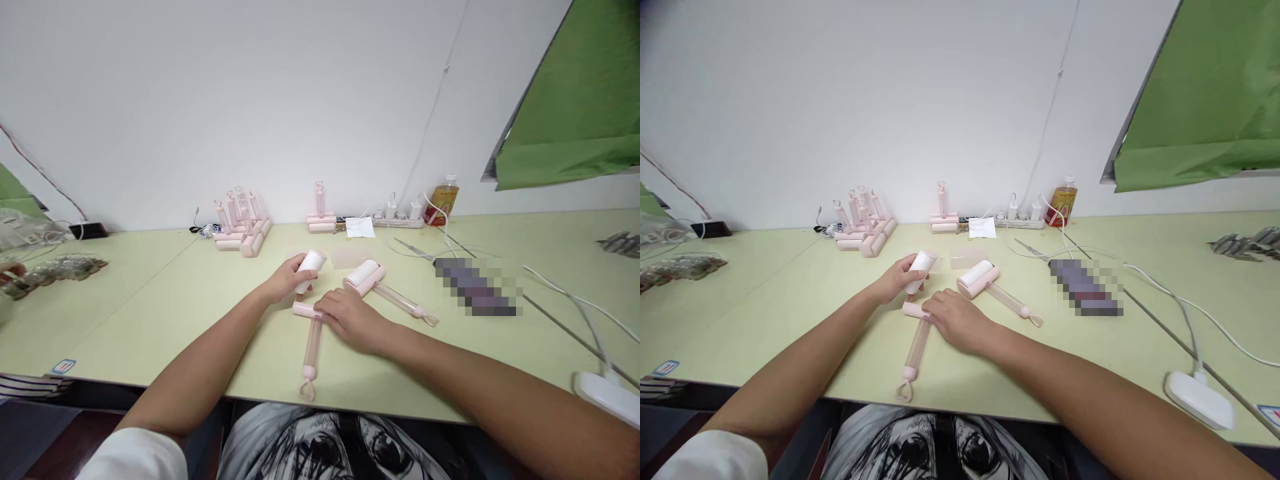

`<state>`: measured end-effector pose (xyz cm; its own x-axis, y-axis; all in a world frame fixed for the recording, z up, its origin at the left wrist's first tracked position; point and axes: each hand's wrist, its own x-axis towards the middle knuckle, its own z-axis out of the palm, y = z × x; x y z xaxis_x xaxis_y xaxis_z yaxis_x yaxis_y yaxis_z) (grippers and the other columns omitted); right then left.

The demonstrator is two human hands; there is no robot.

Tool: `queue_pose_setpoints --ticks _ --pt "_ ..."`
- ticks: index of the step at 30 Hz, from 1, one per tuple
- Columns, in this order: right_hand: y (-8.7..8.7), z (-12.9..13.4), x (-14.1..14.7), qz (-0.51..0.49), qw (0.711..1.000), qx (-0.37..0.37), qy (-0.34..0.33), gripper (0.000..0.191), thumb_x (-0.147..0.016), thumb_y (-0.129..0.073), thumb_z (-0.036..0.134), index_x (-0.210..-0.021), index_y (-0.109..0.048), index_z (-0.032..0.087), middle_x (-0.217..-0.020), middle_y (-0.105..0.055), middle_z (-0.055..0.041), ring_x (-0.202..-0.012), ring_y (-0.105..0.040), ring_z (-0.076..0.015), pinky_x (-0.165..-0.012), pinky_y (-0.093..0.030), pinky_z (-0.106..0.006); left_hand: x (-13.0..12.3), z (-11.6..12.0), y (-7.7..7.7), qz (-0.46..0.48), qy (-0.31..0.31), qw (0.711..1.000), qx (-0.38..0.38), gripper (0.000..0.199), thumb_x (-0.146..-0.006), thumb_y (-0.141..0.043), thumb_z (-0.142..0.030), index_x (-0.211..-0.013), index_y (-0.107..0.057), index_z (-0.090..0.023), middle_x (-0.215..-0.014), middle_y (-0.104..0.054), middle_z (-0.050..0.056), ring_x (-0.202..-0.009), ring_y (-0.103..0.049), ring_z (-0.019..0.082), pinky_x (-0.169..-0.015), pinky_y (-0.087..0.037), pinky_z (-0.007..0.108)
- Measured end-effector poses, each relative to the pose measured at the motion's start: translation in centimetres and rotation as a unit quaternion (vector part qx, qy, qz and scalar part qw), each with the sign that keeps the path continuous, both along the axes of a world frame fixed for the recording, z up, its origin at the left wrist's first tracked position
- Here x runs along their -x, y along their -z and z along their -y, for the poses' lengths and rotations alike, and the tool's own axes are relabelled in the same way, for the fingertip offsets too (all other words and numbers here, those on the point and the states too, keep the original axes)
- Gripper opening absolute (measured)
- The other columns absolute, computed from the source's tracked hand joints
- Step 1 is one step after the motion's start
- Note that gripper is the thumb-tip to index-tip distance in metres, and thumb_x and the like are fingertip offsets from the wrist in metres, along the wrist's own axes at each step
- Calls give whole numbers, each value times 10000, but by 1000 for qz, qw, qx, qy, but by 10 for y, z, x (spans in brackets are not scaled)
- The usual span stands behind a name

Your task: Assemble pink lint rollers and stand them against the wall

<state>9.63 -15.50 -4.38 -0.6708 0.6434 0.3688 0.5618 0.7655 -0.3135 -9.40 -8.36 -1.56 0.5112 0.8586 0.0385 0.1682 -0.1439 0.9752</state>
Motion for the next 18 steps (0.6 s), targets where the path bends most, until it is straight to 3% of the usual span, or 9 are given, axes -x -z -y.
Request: queue_pose_setpoints --ticks 3,6,9,12,15,18 --pt "-1 -5 -5 -68 997 -20 39 188 -920 -430 136 -1010 -592 169 -985 -633 -102 -945 -556 -237 -860 -435 -416 -1 1 0 -3 -12 998 -67 464 -744 -659 -453 -1098 -567 -166 -840 -603 22 -658 -598 155 -496 -452 242" --pt "-6 -3 -9 -205 972 -14 113 211 -899 -492 209 -1109 -514 192 -1040 -606 -98 -917 -571 -222 -782 -474 -375 -2 5 -4 -19 -8 981 -193 489 -727 -711 -414 -1143 -624 -174 -1030 -649 55 -892 -612 214 -721 -495 296" --pt "-13 -3 -16 -293 941 -16 169 365 -868 -561 320 -1198 -455 207 -1139 -548 -113 -853 -576 -198 -712 -496 -351 -1 9 -9 -55 55 961 -265 491 -716 -739 -373 -1167 -646 -203 -1108 -658 58 -998 -593 241 -847 -465 322" --pt "-15 -8 -22 -302 942 16 144 445 -841 -588 333 -1254 -469 216 -1225 -513 -119 -881 -584 -193 -708 -513 -336 0 10 -9 -98 114 944 -295 470 -733 -732 -360 -1179 -650 -237 -1014 -672 45 -930 -606 220 -838 -460 322" --pt "-12 -16 -26 -316 937 99 112 344 -834 -586 321 -1155 -575 198 -1045 -619 -86 -835 -604 -188 -696 -511 -322 1 7 -4 -99 82 948 -290 559 -695 -767 -375 -1216 -611 -248 -1038 -637 50 -962 -590 222 -841 -466 326" --pt "-10 -22 -27 -376 898 188 131 335 -808 -610 340 -1100 -608 176 -816 -646 -43 -724 -619 -181 -639 -504 -311 1 2 2 -54 -5 969 -241 712 -642 -805 -390 -1275 -510 -253 -1081 -571 53 -944 -580 203 -786 -495 307"
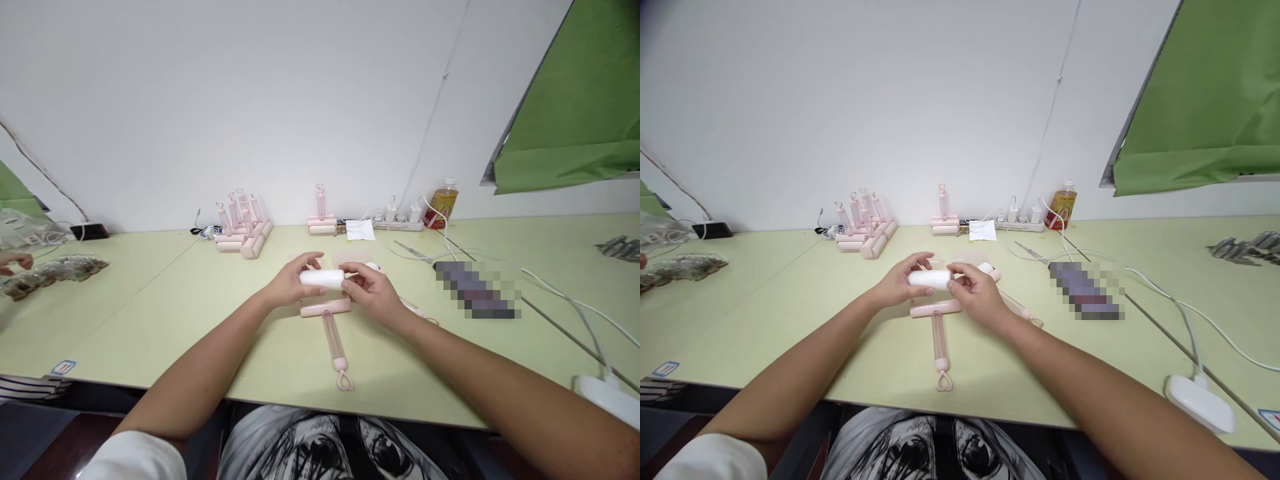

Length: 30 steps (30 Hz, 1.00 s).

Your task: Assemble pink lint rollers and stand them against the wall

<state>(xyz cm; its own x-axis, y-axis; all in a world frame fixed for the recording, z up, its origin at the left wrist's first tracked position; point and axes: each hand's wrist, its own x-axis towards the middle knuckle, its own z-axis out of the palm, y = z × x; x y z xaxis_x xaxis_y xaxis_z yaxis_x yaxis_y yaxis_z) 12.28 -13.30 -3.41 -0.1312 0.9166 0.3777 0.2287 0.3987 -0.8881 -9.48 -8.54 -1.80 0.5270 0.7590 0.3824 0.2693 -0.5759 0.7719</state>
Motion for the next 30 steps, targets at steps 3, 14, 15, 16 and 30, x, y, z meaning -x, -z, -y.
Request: queue_pose_setpoints --ticks 3,14,15,16,30 --pt "-2 -2 1 -71 995 63 -12 346 -760 -656 349 -1057 -611 178 -781 -638 -17 -650 -626 -162 -604 -514 -303 -3 -5 5 97 -32 993 56 754 -624 -813 -390 -1252 -419 -252 -1036 -515 30 -796 -574 139 -632 -509 248" --pt "-4 -2 3 -192 970 142 -51 359 -693 -733 343 -1004 -648 187 -879 -622 -16 -735 -663 -159 -722 -596 -369 -17 -4 6 278 -55 954 96 525 -638 -805 -347 -945 -402 -208 -827 -476 -38 -651 -536 88 -466 -511 203" --pt "-5 -2 3 -198 968 143 -54 370 -691 -736 342 -1015 -647 187 -878 -625 -16 -736 -664 -160 -724 -597 -370 -17 -4 6 286 -50 952 98 517 -638 -805 -345 -939 -408 -205 -816 -473 -41 -646 -539 86 -470 -519 208" --pt "-5 -2 2 -203 967 144 -56 379 -689 -738 340 -1024 -646 188 -881 -628 -16 -737 -665 -159 -728 -598 -371 -17 -3 5 294 -46 950 99 516 -637 -806 -342 -942 -414 -204 -814 -475 -41 -644 -543 86 -473 -526 212" --pt "-7 1 2 -256 941 192 -112 382 -679 -755 293 -1030 -637 200 -921 -664 -11 -747 -714 -180 -733 -611 -342 -13 0 -1 285 -23 950 127 536 -602 -827 -346 -925 -426 -195 -820 -527 -31 -628 -570 92 -444 -541 217"
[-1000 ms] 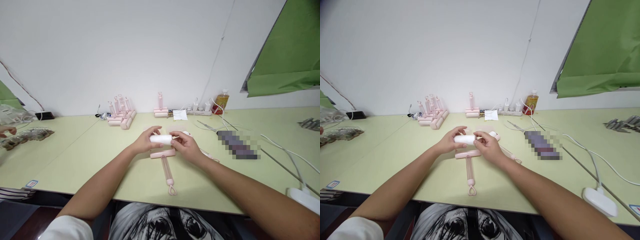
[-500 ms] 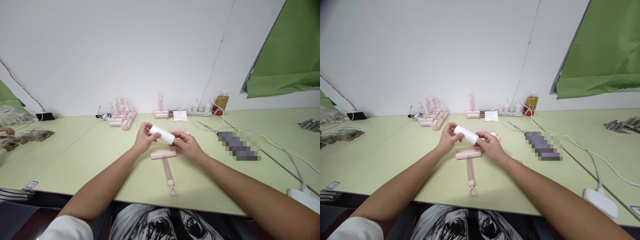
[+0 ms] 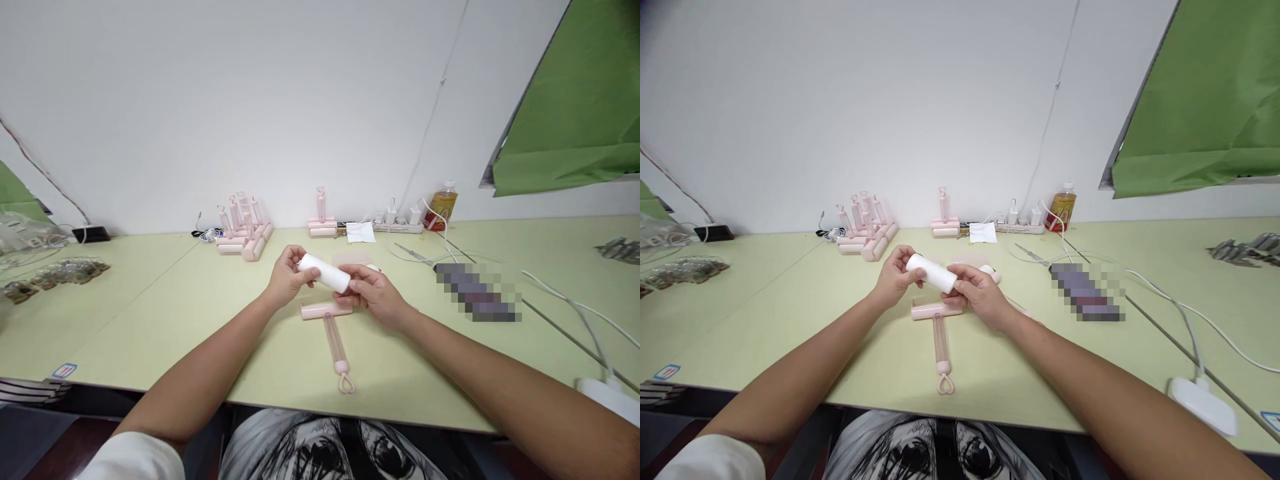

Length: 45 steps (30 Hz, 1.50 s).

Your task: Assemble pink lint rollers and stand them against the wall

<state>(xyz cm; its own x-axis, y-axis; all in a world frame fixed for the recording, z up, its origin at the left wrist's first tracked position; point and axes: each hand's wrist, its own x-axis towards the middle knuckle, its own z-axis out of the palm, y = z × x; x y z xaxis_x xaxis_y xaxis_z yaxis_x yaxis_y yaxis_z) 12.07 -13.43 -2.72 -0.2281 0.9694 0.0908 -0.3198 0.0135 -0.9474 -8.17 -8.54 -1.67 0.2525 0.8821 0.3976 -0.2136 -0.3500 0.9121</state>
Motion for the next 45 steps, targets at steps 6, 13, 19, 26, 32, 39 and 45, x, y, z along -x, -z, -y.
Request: queue_pose_setpoints --ticks 6,13,19,26,32,39,45 --pt "-8 2 -2 34 999 -13 -4 327 -689 -720 258 -996 -634 185 -811 -669 3 -646 -700 -155 -640 -612 -305 2 3 -4 -28 26 999 29 571 -597 -824 -402 -881 -370 -202 -839 -562 -28 -519 -603 97 -357 -487 202" --pt "-11 1 -1 33 998 33 30 235 -738 -606 174 -972 -621 179 -768 -671 -15 -644 -698 -163 -628 -612 -306 0 1 1 -35 28 998 37 608 -606 -820 -387 -865 -294 -225 -877 -550 -37 -485 -621 106 -314 -443 181" --pt "-11 1 2 -51 995 68 49 252 -806 -535 168 -1057 -561 182 -830 -682 -58 -714 -711 -187 -724 -609 -366 -3 -1 5 -40 3 997 63 606 -650 -784 -425 -892 -262 -237 -799 -552 -52 -522 -649 146 -331 -452 189" --pt "-6 0 1 -70 994 81 37 225 -790 -641 209 -977 -517 232 -893 -632 -4 -714 -693 -156 -629 -598 -307 -5 4 2 -28 -3 997 71 606 -647 -789 -424 -849 -250 -233 -960 -576 9 -644 -699 186 -372 -500 210" --pt "-5 0 1 -45 996 64 30 228 -731 -730 240 -831 -528 212 -830 -623 19 -725 -671 -136 -663 -594 -297 -4 5 2 -62 13 995 73 595 -634 -791 -445 -804 -268 -217 -971 -582 32 -672 -711 209 -347 -469 180" --pt "-4 2 3 -38 996 78 -14 188 -781 -716 238 -944 -638 189 -706 -607 14 -708 -676 -139 -643 -606 -273 -6 10 3 -104 7 993 59 565 -653 -773 -467 -795 -283 -222 -868 -594 -9 -580 -684 173 -292 -349 144" --pt "-2 -2 2 -55 990 131 11 100 -840 -657 232 -914 -650 165 -756 -668 -41 -661 -684 -149 -485 -581 -213 -10 5 4 -79 -111 990 45 518 -677 -738 -510 -728 -317 -211 -690 -545 -75 -371 -435 27 -338 -328 170"
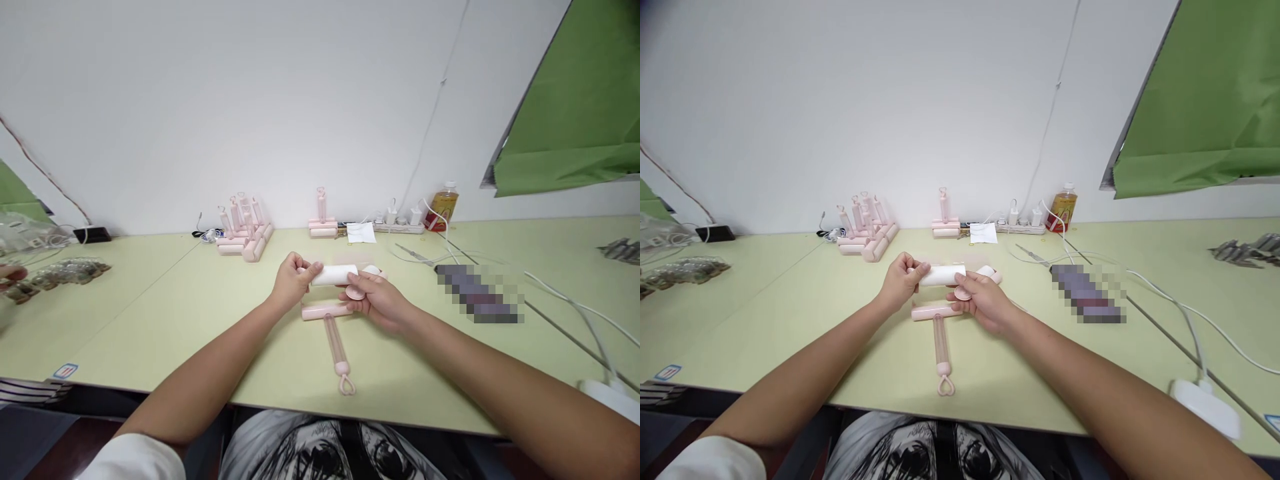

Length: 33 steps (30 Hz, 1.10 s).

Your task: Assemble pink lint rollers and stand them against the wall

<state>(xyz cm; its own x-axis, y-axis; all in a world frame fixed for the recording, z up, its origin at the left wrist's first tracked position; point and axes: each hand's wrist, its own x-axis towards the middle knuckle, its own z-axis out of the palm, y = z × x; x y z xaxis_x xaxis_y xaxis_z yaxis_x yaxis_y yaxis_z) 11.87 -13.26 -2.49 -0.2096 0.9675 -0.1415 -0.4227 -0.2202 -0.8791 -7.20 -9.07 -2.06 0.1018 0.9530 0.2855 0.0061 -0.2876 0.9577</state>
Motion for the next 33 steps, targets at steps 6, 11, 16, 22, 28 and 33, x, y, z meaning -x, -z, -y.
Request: queue_pose_setpoints --ticks 6,11,16,22,28,33 --pt "-1 -6 -5 -26 998 1 50 84 -875 -623 232 -912 -603 159 -799 -683 -66 -697 -699 -154 -600 -627 -240 1 -3 -5 20 -31 999 30 474 -722 -677 -551 -704 -343 -215 -514 -372 -108 -352 -286 31 -352 -211 165" --pt "-4 -8 -4 -79 991 13 104 50 -908 -571 224 -937 -574 183 -964 -674 -65 -842 -707 -170 -818 -622 -326 2 0 -14 30 0 986 165 264 -808 -514 -443 -726 -391 -224 -509 -350 -82 -339 -238 57 -349 -122 185" --pt "-6 -5 -1 -84 988 17 127 64 -929 -538 242 -944 -570 190 -1016 -652 -63 -875 -693 -167 -874 -600 -352 -3 15 -15 1 49 998 37 187 -784 -558 -353 -799 -414 -234 -520 -362 -90 -393 -287 73 -396 -221 189" --pt "-9 2 6 -104 990 -51 79 104 -925 -541 302 -933 -573 204 -976 -685 -53 -931 -672 -196 -826 -601 -365 -12 36 -11 -318 103 908 -253 171 -827 -593 -293 -985 -632 -240 -714 -629 -15 -580 -541 125 -543 -379 232" --pt "-8 10 11 -127 989 -52 -54 177 -952 -485 312 -1010 -584 177 -965 -716 -93 -902 -678 -231 -789 -585 -417 -17 30 -3 -414 78 842 -337 246 -904 -511 -345 -1058 -674 -242 -967 -711 35 -834 -647 183 -672 -448 253" --pt "-9 8 6 -124 991 -33 -39 214 -981 -434 306 -1059 -584 175 -1021 -718 -113 -924 -697 -221 -872 -555 -429 -7 23 -7 -346 75 909 -219 367 -935 -427 -441 -863 -668 -175 -710 -635 2 -621 -546 118 -565 -378 225"
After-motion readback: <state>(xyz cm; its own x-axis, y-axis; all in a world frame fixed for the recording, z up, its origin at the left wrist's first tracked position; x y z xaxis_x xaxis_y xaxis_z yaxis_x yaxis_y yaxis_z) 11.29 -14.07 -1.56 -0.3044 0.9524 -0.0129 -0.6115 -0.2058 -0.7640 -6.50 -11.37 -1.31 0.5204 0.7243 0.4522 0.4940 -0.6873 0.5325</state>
